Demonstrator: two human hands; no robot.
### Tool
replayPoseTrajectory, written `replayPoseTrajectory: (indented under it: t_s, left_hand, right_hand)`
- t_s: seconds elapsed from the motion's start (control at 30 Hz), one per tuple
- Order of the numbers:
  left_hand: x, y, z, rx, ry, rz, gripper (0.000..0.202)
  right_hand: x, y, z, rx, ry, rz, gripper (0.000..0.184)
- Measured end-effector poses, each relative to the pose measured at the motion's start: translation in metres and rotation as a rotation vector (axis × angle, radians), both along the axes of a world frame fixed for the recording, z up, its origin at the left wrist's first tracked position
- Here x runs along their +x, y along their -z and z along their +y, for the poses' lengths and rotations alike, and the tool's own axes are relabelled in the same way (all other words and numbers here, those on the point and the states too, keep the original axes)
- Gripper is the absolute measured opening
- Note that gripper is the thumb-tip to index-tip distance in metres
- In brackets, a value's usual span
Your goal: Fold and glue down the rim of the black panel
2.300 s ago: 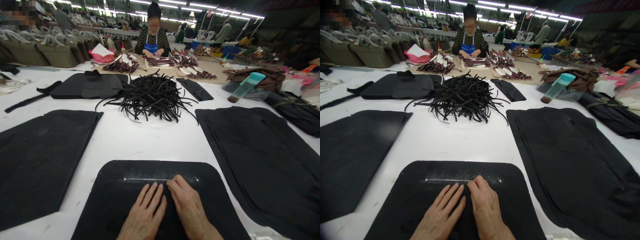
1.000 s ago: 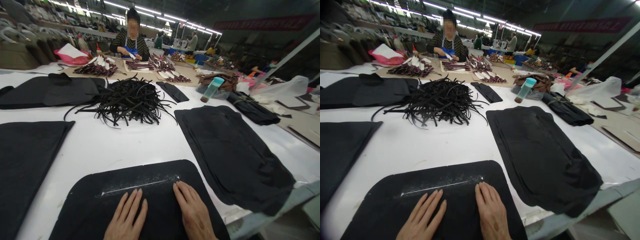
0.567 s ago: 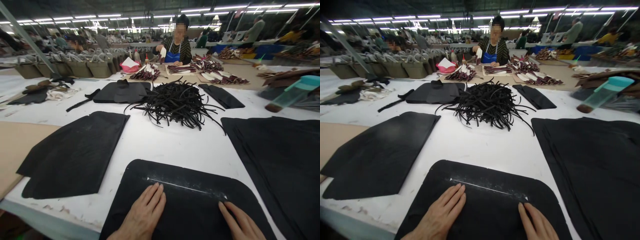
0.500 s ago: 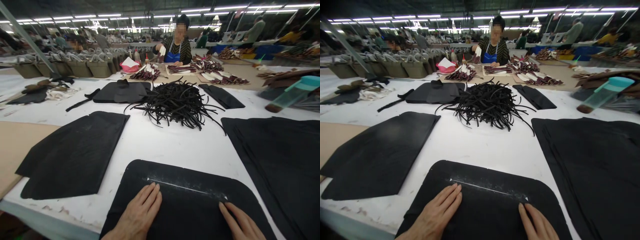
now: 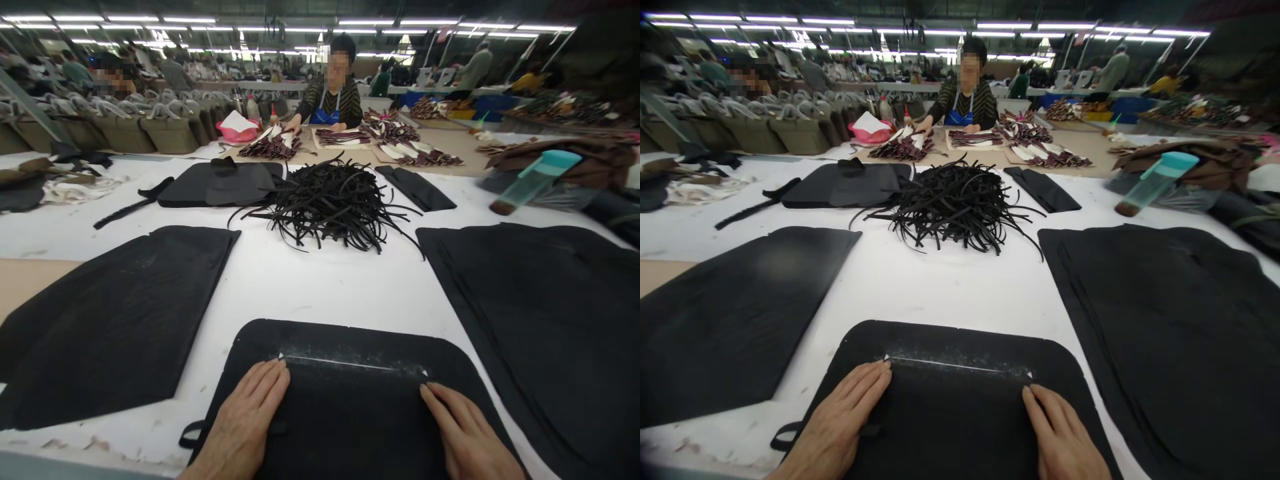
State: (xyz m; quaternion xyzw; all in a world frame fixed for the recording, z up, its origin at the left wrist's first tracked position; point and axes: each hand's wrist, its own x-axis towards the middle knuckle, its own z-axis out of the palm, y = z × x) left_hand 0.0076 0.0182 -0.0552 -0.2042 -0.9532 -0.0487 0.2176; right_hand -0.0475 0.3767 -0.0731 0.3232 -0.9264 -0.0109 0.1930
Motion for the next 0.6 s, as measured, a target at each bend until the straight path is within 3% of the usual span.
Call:
replayPoseTrajectory:
  t_s: [0.17,0.27,0.43,0.6]
  left_hand:
    - [0.002,0.005,-0.01,0.002,-0.051,0.056,0.054]
    - [0.004,-0.001,-0.004,-0.009,-0.099,0.046,0.05]
    - [-0.003,-0.024,0.036,0.043,0.007,-0.222,0.053]
    - [-0.015,-0.041,0.063,0.102,-0.042,-0.705,0.061]
  right_hand:
    - [0.002,-0.012,0.006,-0.043,0.119,-0.002,0.036]
    - [0.005,-0.027,-0.006,-0.145,0.136,-0.02,0.028]
    - [0.013,-0.061,-0.068,-0.381,-0.234,-0.118,0.025]
    - [0.017,-0.069,-0.115,-0.428,-0.321,-0.038,0.03]
